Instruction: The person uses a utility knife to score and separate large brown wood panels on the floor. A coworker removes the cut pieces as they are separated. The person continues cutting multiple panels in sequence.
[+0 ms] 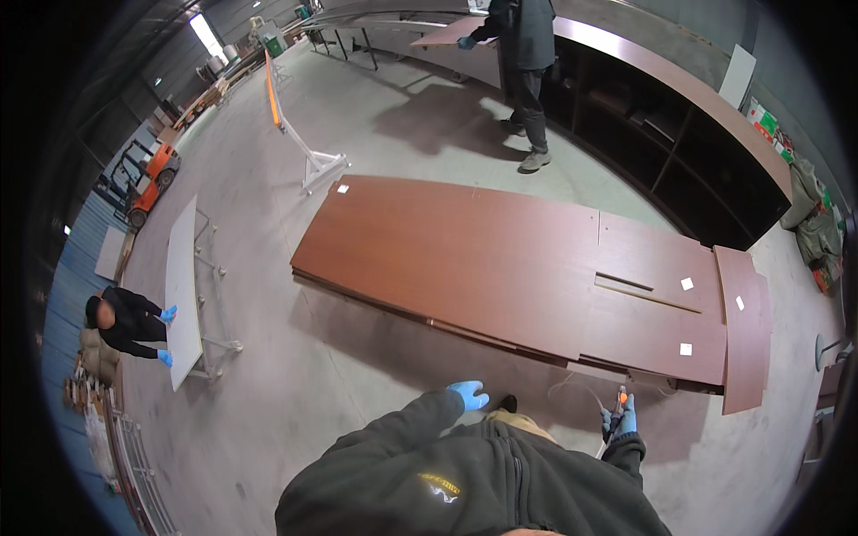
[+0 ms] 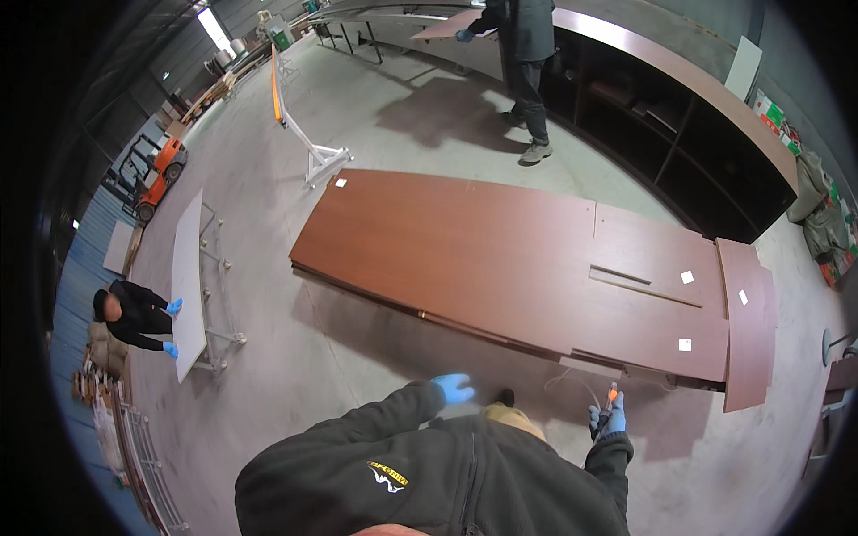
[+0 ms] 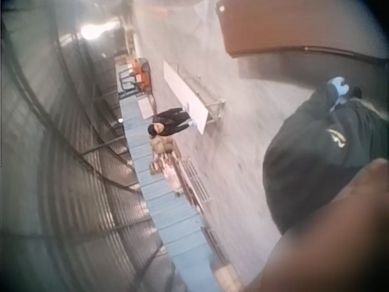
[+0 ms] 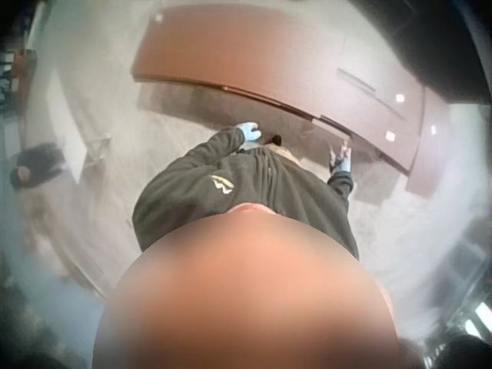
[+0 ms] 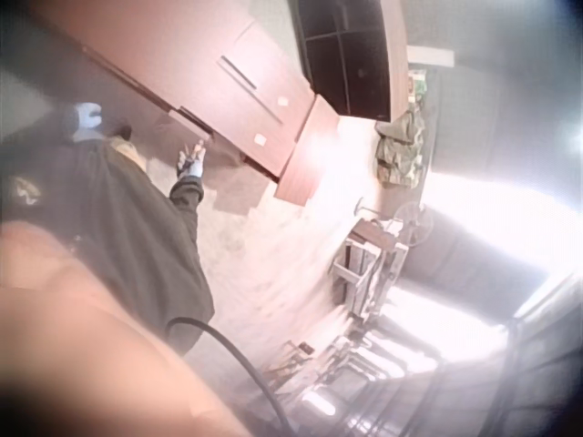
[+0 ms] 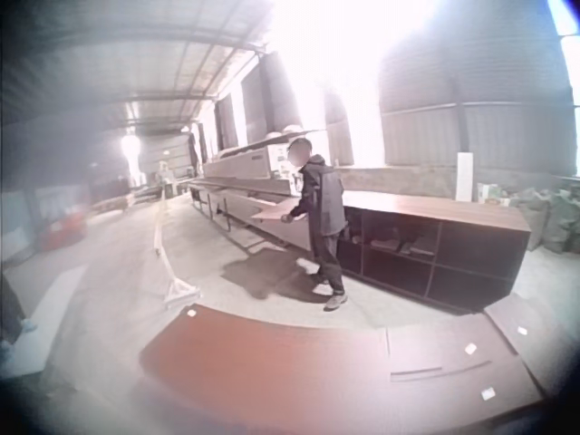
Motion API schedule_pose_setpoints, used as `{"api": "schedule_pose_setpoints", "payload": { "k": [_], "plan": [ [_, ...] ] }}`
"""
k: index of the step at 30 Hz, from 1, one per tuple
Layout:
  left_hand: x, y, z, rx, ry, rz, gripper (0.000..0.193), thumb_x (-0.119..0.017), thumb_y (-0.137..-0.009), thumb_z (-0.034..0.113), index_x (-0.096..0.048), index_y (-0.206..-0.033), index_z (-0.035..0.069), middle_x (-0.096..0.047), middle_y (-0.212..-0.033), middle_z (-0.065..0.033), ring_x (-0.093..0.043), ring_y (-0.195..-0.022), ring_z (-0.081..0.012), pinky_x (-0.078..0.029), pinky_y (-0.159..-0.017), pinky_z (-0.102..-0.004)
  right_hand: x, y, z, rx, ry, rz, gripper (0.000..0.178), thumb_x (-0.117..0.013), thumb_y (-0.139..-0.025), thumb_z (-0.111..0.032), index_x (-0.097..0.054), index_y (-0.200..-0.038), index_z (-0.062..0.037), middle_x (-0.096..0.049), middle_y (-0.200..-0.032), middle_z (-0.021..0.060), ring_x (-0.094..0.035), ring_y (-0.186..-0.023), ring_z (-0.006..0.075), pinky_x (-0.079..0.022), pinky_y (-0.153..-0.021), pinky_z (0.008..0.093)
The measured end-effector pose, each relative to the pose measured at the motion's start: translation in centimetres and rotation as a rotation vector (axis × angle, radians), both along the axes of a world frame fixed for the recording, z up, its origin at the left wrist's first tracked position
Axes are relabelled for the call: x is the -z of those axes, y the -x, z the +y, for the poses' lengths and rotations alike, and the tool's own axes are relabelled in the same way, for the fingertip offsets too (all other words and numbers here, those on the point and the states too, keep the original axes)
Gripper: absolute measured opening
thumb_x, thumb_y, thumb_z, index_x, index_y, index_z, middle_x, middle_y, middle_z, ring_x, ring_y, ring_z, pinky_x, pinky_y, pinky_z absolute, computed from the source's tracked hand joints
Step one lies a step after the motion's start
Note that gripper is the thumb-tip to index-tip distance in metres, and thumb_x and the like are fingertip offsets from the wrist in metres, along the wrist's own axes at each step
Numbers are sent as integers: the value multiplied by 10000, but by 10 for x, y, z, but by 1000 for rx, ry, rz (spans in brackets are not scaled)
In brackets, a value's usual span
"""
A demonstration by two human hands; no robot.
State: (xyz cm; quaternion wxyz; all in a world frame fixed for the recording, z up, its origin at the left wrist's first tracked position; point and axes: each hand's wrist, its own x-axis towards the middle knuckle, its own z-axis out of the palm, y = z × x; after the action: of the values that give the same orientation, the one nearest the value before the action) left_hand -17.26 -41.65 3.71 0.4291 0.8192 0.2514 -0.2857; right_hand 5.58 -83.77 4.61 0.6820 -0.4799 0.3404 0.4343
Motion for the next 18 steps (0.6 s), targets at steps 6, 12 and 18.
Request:
{"api": "schedule_pose_setpoints", "payload": {
  "k": [6,12,18],
  "plan": [
    [-19,28,-94,-253,11,-125,727,-646,-897,464,-473,-1427,-3,-522,-1435,-207,-489,-1344,-330,-403,-1104,-400,-18,31,-12,-299,202,-103,722,-494,-853,-791,-573,-1018,-93,-651,-780,111,-552,-504,175,-444,-436,298],
    [-7,98,-228,-355,95,-145,492,-624,-898,463,-623,-1175,56,-675,-1151,-184,-637,-1071,-361,-489,-914,-432,-56,70,-40,-550,166,-160,553,-551,-938,-619,-535,-1101,-90,-657,-792,187,-575,-522,219,-456,-458,321],
    [40,134,-331,-357,299,-84,535,-619,-935,444,-619,-1232,-2,-683,-1135,-170,-640,-1067,-290,-495,-921,-396,-70,70,-80,-630,111,-220,476,-575,-961,-548,-606,-1013,-76,-596,-706,94,-620,-546,230,-485,-479,324]
  ]
}}
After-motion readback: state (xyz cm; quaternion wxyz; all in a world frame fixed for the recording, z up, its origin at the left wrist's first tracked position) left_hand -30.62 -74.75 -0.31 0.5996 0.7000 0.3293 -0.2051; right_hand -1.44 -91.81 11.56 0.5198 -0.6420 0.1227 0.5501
